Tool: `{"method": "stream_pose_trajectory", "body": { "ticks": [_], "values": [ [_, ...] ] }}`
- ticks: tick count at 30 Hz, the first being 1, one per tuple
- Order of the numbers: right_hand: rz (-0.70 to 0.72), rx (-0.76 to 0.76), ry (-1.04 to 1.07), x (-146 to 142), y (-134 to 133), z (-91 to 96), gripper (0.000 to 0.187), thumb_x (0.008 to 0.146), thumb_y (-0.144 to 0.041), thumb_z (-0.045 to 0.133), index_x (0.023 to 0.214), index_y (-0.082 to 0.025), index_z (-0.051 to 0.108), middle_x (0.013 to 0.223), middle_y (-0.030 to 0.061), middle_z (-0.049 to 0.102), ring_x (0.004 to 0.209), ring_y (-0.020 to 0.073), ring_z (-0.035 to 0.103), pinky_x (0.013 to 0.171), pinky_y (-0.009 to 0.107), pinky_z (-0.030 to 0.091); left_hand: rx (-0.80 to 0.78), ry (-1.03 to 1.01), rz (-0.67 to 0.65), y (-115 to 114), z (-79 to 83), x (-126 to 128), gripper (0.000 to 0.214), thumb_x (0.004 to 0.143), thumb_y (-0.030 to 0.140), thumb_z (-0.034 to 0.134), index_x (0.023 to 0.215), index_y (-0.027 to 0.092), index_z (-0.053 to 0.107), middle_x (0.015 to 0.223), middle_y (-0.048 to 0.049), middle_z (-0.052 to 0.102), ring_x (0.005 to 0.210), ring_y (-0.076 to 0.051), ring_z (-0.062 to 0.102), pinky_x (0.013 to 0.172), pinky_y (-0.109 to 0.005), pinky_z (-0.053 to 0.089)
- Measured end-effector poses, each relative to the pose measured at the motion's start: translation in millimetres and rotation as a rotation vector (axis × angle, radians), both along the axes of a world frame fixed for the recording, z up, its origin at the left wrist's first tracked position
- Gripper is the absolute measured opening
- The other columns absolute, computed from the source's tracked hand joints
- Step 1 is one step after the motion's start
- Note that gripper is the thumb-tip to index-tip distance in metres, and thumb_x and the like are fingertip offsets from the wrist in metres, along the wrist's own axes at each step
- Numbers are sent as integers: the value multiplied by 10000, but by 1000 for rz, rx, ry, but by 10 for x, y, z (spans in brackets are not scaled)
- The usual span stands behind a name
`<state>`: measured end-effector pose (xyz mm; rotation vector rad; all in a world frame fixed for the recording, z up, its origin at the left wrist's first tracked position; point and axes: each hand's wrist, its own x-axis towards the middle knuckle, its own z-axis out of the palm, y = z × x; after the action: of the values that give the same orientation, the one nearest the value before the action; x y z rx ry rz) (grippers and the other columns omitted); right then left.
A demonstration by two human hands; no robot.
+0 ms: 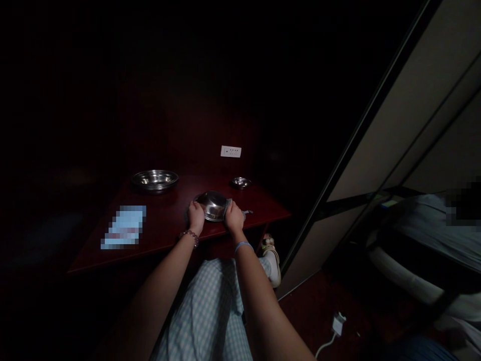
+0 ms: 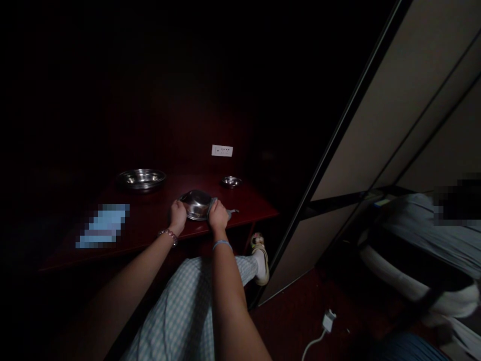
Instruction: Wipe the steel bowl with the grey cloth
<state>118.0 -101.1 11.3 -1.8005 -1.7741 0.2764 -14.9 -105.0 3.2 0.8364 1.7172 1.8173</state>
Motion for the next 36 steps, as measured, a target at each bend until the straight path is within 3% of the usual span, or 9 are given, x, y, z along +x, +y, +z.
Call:
{"method": "stream_pose_trajectory", "body": {
  "ticks": [12,23,36],
  "values": [
    [-8,-14,-9,-19,-36,27,495,1132,-350,192,1256,-197,646,1218,129,746,1156,243,710,1007,344,518,0,-38,-8,21,-22,0,289,965,148,391,705,226,490,684,-2,572,676,-161,579,762,-294,508],
    [-25,3,-8,-34,7,-3,441,1141,-344,245,1237,-206,652,1196,102,752,1101,206,723,976,309,513,50,-44,2,38,-32,-17,275,951,115,392,714,217,485,709,-9,567,708,-165,578,797,-316,504],
    [-9,41,-20,-9,13,-30,461,1130,-317,235,1223,-181,666,1164,129,762,1074,222,731,946,315,516,70,-42,-20,146,-170,-48,259,942,171,411,707,238,495,654,-8,551,661,-176,572,749,-314,502]
  ]
}}
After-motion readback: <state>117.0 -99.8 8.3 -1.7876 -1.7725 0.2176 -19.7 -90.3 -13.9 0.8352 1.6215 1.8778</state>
